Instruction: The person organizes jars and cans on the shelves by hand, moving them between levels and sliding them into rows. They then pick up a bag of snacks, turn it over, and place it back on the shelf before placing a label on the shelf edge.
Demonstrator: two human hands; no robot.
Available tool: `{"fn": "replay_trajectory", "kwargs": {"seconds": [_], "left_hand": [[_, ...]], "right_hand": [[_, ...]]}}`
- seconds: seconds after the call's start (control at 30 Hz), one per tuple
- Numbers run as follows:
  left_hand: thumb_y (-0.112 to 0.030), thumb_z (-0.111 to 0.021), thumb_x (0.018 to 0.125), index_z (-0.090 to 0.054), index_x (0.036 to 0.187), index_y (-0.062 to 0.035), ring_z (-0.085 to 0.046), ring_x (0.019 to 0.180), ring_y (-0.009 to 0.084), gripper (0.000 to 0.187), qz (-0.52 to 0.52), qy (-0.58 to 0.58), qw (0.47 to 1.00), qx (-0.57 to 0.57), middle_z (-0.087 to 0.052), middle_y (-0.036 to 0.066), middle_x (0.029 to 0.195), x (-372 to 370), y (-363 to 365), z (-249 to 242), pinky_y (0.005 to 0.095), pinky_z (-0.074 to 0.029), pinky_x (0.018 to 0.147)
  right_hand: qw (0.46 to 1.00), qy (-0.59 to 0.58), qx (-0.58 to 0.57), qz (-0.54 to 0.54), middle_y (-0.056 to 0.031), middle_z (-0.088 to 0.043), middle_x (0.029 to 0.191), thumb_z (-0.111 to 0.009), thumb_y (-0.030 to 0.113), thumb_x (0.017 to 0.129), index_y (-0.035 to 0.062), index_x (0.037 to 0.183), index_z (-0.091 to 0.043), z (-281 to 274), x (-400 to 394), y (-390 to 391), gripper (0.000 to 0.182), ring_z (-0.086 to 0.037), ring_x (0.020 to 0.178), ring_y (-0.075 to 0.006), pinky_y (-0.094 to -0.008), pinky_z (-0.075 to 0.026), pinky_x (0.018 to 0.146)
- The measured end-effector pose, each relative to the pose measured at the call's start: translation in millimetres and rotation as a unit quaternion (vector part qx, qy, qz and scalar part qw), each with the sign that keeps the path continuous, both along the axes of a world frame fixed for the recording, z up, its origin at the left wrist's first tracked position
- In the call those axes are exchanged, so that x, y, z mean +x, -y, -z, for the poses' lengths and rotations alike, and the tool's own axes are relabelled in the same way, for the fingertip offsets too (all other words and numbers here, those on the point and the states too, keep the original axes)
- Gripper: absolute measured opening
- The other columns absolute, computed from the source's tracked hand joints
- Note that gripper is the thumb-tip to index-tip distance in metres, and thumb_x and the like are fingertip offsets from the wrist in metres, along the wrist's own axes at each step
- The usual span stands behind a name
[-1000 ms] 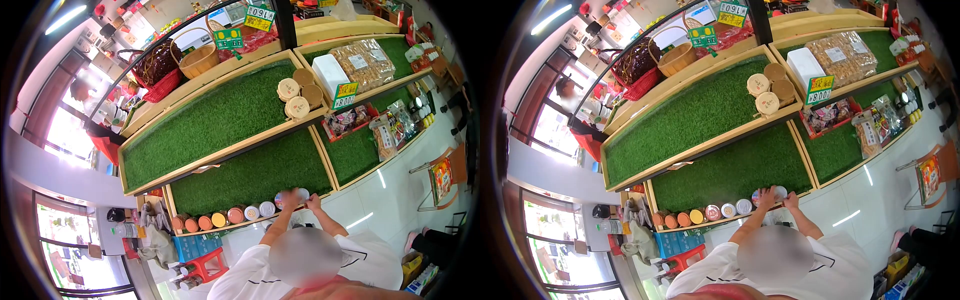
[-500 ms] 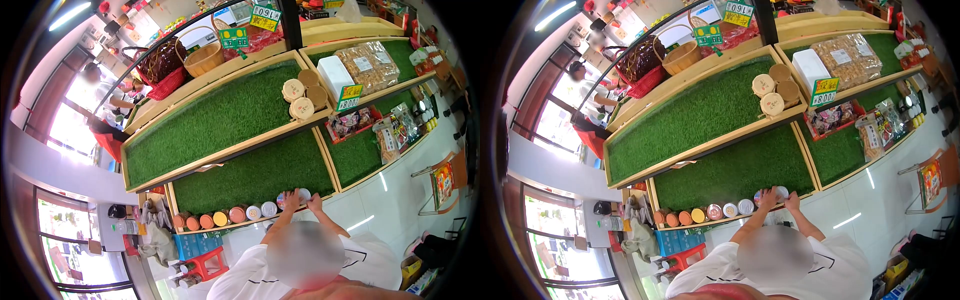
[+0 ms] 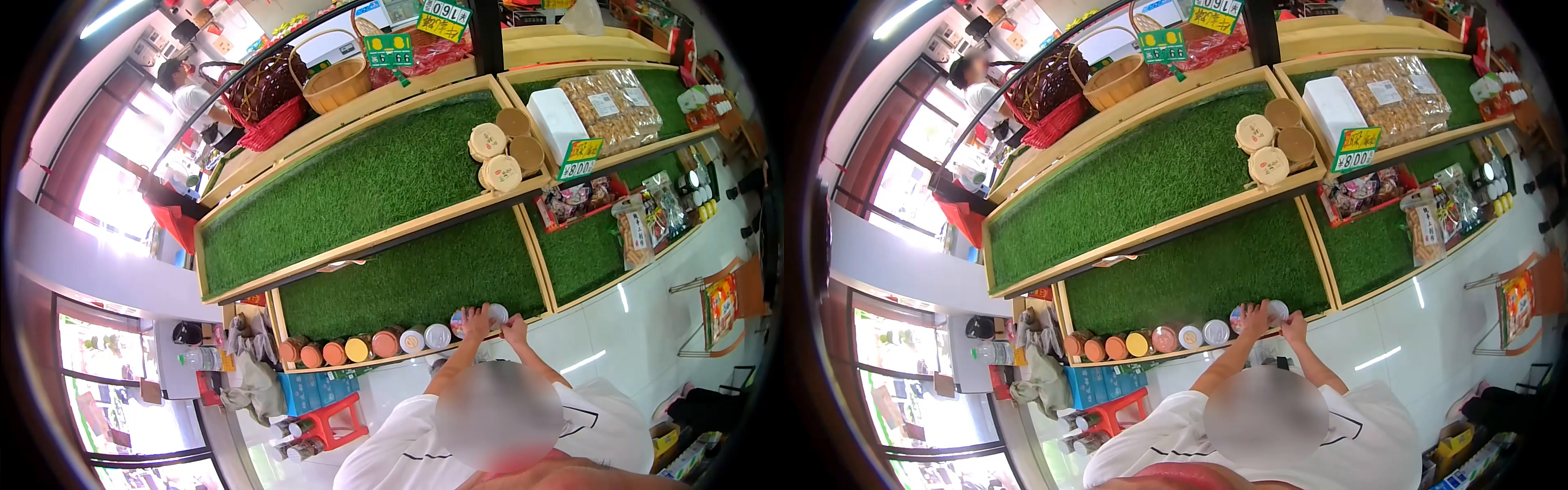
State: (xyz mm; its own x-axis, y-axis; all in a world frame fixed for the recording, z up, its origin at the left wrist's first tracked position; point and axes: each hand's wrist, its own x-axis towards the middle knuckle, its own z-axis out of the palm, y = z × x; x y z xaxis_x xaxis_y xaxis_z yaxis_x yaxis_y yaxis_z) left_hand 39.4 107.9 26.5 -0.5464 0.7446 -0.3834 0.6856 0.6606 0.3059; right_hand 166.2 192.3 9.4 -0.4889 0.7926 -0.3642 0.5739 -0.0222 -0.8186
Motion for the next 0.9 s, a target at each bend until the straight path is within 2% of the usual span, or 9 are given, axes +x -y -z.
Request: {"fn": "replay_trajectory", "kwargs": {"seconds": [0.1, 0.2, 0.3, 0.6, 0.7, 0.83, 0.9], "left_hand": [[-0.046, -0.063, 0.091, -0.039, 0.143, -0.0165, -0.043, 0.136, 0.0322, 0.064, -0.004, 0.008, 1.0, 0.002, -0.06, 0.012, 0.133, 1.5, 0.4, -0.1, 0.0588, -0.016, 0.12], [-0.046, -0.064, 0.091, -0.039, 0.144, -0.017, -0.042, 0.137, 0.0323, 0.065, -0.011, 0.019, 1.0, 0.004, -0.06, 0.012, 0.134, -0.6, -1.2, 4.6, 0.0591, -0.015, 0.12], [-0.046, -0.065, 0.09, -0.039, 0.144, -0.0169, -0.041, 0.137, 0.0329, 0.066, -0.014, 0.021, 1.0, -0.001, -0.06, 0.012, 0.135, 0.6, -0.7, 6.0, 0.0591, -0.014, 0.12], [-0.047, -0.066, 0.089, -0.038, 0.145, -0.0162, -0.039, 0.139, 0.0339, 0.07, -0.009, 0.017, 1.0, -0.013, -0.058, 0.012, 0.137, 0.8, -1.0, 0.2, 0.0596, -0.013, 0.12], [-0.047, -0.066, 0.089, -0.037, 0.146, -0.0161, -0.038, 0.14, 0.0338, 0.07, -0.005, 0.016, 1.0, -0.015, -0.058, 0.012, 0.137, 0.6, -1.0, 1.2, 0.0599, -0.013, 0.12], [-0.048, -0.064, 0.09, -0.037, 0.146, -0.0163, -0.038, 0.139, 0.0335, 0.07, -0.004, 0.019, 1.0, -0.018, -0.057, 0.011, 0.138, 1.2, -1.3, 1.8, 0.0604, -0.012, 0.12], [-0.046, -0.066, 0.09, -0.038, 0.145, -0.0166, -0.041, 0.137, 0.0345, 0.069, -0.006, 0.023, 1.0, -0.001, -0.056, 0.018, 0.136, 0.9, -1.0, 2.1, 0.0612, -0.014, 0.119]], "right_hand": [[0.987, -0.05, -0.138, 0.071, -0.0154, -0.067, 0.069, -0.067, 0.004, 0.086, -0.0018, 0.091, -0.052, 17.9, 1.8, -0.8, 0.017, -0.07, 0.057, -0.0237, -0.0349, -0.058, 0.048], [0.987, -0.039, -0.148, 0.049, -0.0171, -0.068, 0.074, -0.063, 0.004, 0.091, -0.0023, 0.095, -0.051, 20.3, 3.8, -5.1, 0.013, -0.07, 0.058, -0.0244, -0.0362, -0.06, 0.048], [0.983, -0.032, -0.172, 0.055, -0.0153, -0.069, 0.075, -0.064, 0.004, 0.091, -0.0029, 0.094, -0.054, 20.4, 4.2, -7.5, 0.012, -0.07, 0.058, -0.0228, -0.0343, -0.059, 0.049], [0.964, -0.063, -0.244, 0.078, -0.0173, -0.07, 0.082, -0.065, 0.005, 0.092, -0.0052, 0.101, -0.057, 21.9, 8.2, -9.6, 0.016, -0.074, 0.066, -0.0268, -0.0359, -0.063, 0.054], [0.959, -0.067, -0.269, 0.066, -0.0177, -0.07, 0.086, -0.064, 0.007, 0.094, -0.0043, 0.105, -0.056, 21.4, 10.3, -13.9, 0.017, -0.073, 0.069, -0.0274, -0.0362, -0.064, 0.06], [0.959, -0.069, -0.269, 0.056, -0.0167, -0.07, 0.086, -0.064, 0.008, 0.094, -0.0034, 0.103, -0.058, 18.9, 12.5, -16.1, 0.016, -0.073, 0.072, -0.0264, -0.0357, -0.064, 0.061], [0.96, -0.072, -0.264, 0.06, -0.0165, -0.07, 0.086, -0.065, 0.008, 0.094, -0.0028, 0.103, -0.058, 20.0, 12.1, -15.3, 0.016, -0.073, 0.071, -0.0259, -0.0355, -0.063, 0.061]]}}
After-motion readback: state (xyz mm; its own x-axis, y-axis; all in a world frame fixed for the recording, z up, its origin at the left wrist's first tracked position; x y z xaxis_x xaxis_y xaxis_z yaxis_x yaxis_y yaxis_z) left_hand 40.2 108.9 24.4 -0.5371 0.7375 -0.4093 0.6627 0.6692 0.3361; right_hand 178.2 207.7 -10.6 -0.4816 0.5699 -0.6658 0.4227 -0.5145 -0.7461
